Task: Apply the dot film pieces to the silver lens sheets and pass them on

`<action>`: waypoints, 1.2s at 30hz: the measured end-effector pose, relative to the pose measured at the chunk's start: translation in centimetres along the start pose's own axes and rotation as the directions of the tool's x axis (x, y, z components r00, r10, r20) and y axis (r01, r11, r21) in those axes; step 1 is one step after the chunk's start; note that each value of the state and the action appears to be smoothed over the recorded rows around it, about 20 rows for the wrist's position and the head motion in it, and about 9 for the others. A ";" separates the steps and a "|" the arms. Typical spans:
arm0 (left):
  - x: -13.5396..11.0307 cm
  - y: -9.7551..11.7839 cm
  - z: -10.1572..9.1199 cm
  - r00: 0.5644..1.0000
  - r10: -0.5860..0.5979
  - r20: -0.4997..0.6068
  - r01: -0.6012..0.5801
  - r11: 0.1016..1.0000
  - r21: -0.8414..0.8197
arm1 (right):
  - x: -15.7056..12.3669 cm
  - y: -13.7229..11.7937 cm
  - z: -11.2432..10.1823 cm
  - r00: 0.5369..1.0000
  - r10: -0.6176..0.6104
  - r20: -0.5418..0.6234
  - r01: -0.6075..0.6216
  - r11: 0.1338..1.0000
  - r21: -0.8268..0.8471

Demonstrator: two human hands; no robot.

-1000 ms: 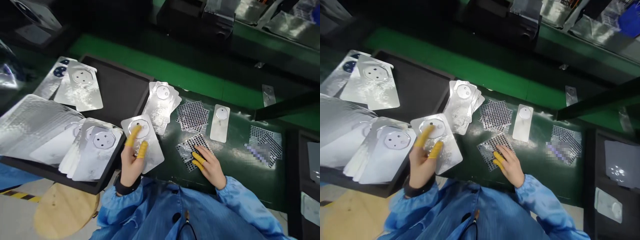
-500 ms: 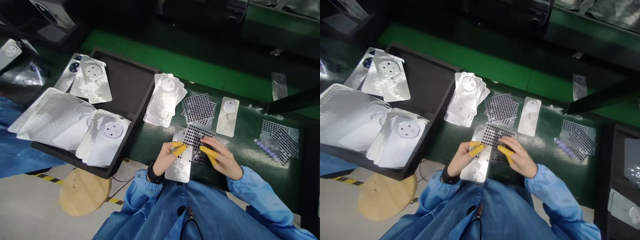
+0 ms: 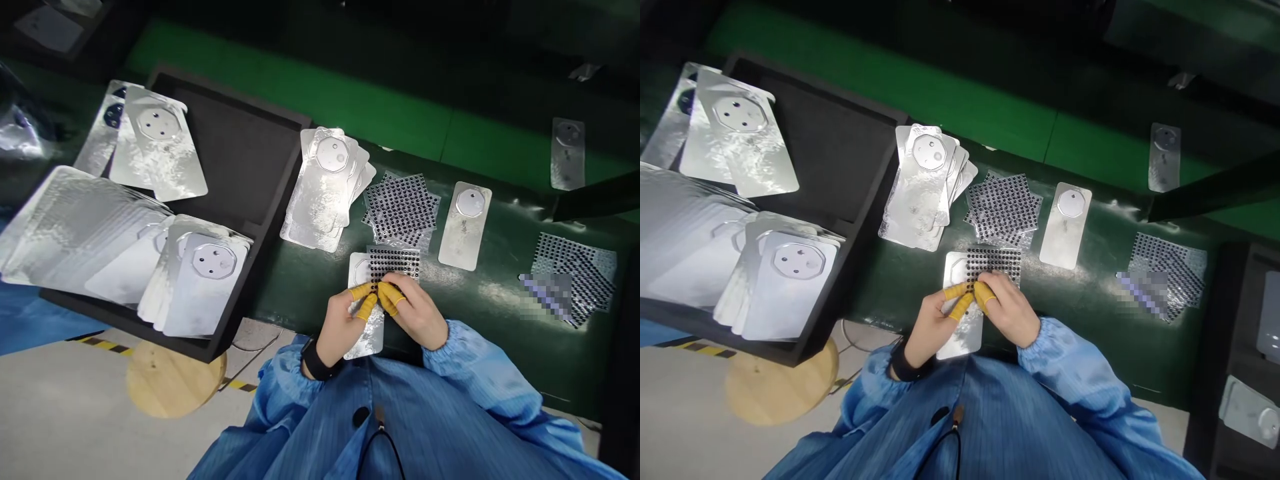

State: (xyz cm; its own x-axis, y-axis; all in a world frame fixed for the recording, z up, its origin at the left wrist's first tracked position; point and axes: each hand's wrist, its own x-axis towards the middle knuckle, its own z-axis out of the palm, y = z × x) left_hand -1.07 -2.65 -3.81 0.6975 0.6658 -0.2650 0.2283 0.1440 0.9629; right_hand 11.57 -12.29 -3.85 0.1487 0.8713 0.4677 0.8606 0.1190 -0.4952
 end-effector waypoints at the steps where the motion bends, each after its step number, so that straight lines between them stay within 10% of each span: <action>1: 0.0 -0.2 -0.1 0.999 0.032 0.006 -0.032 0.999 0.036 | -0.1 0.2 0.2 1.000 0.000 0.004 0.000 1.000 0.016; 16: -0.6 -0.4 -2.9 0.991 0.135 -0.019 -0.127 0.964 0.233 | 0.1 1.1 1.0 0.959 0.265 -0.097 -0.230 0.934 0.274; 19: -1.6 0.5 -3.8 0.974 0.141 -0.176 -0.111 0.979 0.172 | 0.4 0.7 0.5 0.963 0.224 -0.149 -0.189 0.957 0.220; 23: -2.4 1.7 -3.0 0.986 0.121 -0.114 -0.119 0.993 0.023 | 2.1 -0.9 -0.6 0.972 0.077 -0.222 -0.062 0.995 0.074; 29: -2.8 3.3 -1.0 0.992 0.120 -0.049 -0.123 0.990 -0.073 | 3.4 -2.7 -2.2 0.999 -0.020 0.027 0.019 0.999 0.035; 36: -2.7 4.3 -0.9 0.994 0.101 -0.034 -0.104 0.990 -0.096 | 2.3 -3.0 -3.3 0.993 -0.114 0.041 0.118 0.986 -0.117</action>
State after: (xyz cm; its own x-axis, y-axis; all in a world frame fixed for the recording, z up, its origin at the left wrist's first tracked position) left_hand -2.59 -3.23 1.07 0.6936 0.7013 -0.1646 0.0882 0.1441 0.9856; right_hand 10.90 -12.18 1.13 0.0298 0.8709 0.4906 0.9230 0.1643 -0.3479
